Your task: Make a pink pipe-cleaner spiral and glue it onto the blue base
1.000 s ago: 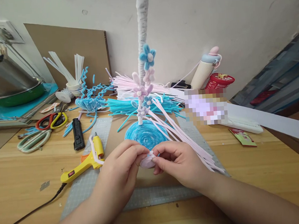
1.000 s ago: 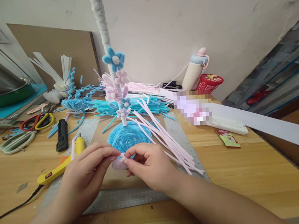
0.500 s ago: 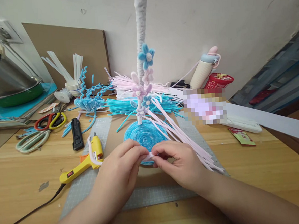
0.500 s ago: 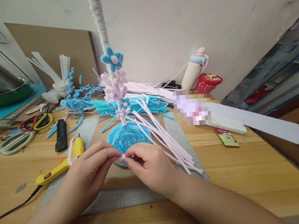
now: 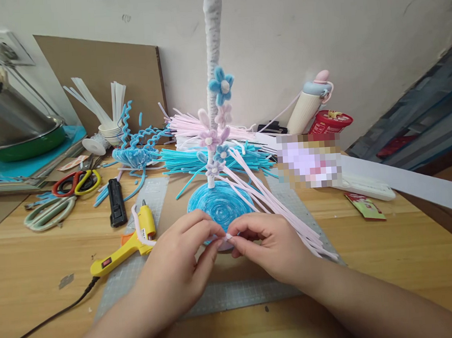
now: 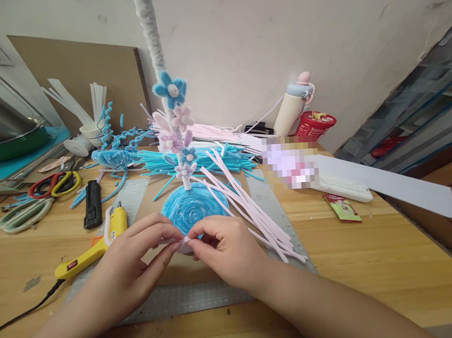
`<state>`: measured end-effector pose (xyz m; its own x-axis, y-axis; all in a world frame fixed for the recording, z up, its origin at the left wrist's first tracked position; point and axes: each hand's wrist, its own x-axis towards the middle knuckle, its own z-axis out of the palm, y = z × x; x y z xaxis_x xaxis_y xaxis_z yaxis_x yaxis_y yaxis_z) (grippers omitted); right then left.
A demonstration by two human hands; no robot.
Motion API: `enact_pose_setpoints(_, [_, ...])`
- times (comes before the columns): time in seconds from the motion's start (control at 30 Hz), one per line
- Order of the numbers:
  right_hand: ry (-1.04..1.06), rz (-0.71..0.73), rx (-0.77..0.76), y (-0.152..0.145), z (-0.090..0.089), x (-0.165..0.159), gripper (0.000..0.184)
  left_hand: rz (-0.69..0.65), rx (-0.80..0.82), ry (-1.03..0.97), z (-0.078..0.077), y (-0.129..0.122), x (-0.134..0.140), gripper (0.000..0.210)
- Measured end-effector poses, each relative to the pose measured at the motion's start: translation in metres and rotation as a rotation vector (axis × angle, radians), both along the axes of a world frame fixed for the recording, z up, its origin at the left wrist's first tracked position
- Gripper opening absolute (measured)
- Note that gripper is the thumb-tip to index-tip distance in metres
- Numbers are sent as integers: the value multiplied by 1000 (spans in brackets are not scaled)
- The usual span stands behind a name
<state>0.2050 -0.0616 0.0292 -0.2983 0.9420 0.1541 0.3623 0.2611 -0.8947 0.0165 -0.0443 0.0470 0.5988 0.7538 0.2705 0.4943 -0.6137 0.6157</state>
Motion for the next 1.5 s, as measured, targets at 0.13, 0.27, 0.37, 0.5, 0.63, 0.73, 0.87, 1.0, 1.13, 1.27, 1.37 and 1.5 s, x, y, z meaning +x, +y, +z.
enact_pose_setpoints(0.13, [-30, -9, 1, 1, 1, -1, 12, 8, 19, 16, -2, 1, -2, 15])
enact_pose_setpoints(0.27, [-45, -1, 26, 1, 1, -1, 13, 20, 28, 31, -4, 2, -1, 16])
enact_pose_setpoints(0.37, [-9, -6, -31, 1, -1, -1, 13, 22, 17, 23, -4, 1, 0, 16])
enact_pose_setpoints(0.5, [122, -47, -242, 2, -2, -2, 13, 82, 21, -14, -4, 1, -1, 9])
enact_pose_setpoints(0.63, [224, -74, -397, 5, -1, -3, 14, 112, 36, -62, -4, 1, -2, 10])
enact_pose_setpoints(0.73, [284, -86, -440, 6, 0, -2, 17, 126, 43, -90, -2, 0, -3, 10])
enact_pose_setpoints(0.87, [304, -87, -456, 6, 1, -2, 19, 105, 1, -95, -1, -2, -1, 11])
enact_pose_setpoints(1.0, [286, -90, -434, 4, 2, -2, 19, 80, 11, -96, 0, -2, 1, 14])
enact_pose_setpoints(1.13, [250, -101, -414, 4, 1, -4, 17, 75, 30, -56, 2, -1, 2, 16])
enact_pose_setpoints(1.27, [183, -87, -331, 2, -3, -4, 15, 75, 14, -10, 1, -1, 2, 15])
enact_pose_setpoints(1.37, [143, -73, -270, 1, -4, -3, 14, 79, 10, 4, 1, -1, 2, 15])
enact_pose_setpoints(1.5, [145, -80, -267, 1, -2, -4, 13, 74, -1, 5, 1, -1, 2, 15])
